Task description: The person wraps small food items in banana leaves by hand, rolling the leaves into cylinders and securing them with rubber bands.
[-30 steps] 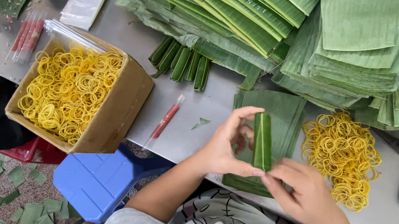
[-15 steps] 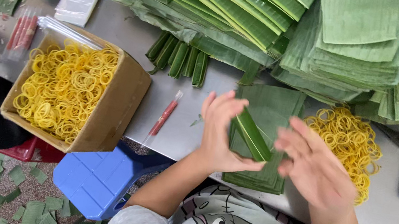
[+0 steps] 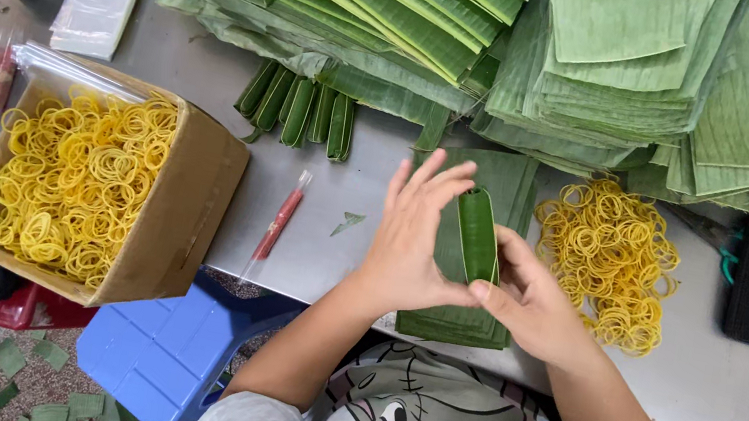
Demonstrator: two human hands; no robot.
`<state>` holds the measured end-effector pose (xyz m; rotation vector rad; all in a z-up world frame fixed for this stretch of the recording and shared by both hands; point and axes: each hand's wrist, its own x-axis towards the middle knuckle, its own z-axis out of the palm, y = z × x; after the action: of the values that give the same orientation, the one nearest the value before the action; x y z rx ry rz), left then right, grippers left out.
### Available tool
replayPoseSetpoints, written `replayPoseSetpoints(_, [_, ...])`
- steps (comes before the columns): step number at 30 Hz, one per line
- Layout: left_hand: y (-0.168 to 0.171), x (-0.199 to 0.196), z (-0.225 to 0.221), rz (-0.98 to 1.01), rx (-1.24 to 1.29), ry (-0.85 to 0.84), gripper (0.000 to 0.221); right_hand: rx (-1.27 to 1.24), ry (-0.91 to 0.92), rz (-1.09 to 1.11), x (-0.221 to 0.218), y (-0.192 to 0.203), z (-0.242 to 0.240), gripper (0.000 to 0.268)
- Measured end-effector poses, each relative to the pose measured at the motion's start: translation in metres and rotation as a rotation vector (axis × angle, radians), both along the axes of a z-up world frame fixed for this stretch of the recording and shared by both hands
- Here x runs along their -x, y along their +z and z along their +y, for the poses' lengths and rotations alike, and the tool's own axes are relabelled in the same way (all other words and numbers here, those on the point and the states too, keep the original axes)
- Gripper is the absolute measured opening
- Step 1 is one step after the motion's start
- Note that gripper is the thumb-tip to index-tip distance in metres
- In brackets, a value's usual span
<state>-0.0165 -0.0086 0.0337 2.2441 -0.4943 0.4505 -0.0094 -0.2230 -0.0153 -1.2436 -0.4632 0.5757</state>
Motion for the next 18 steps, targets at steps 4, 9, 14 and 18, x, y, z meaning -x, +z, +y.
replayPoseSetpoints(4, [0.008,-0.002,0.014,0.113,0.060,-0.300,0.105,0.064,-0.052,0.169,-0.009,-0.001,-0.009,0.050])
replayPoseSetpoints(9, [0.037,-0.002,0.038,0.283,-0.112,-0.510,0.110,0.231,0.075,0.281,-0.032,-0.007,-0.018,0.034])
replayPoseSetpoints(14, [0.044,0.003,0.053,0.257,-0.170,-0.410,0.106,0.501,-0.136,-0.187,-0.053,0.032,-0.007,0.021])
replayPoseSetpoints(18, [0.024,-0.005,0.096,0.113,-0.280,0.059,0.101,0.704,-0.531,-1.211,-0.094,0.081,-0.005,0.026])
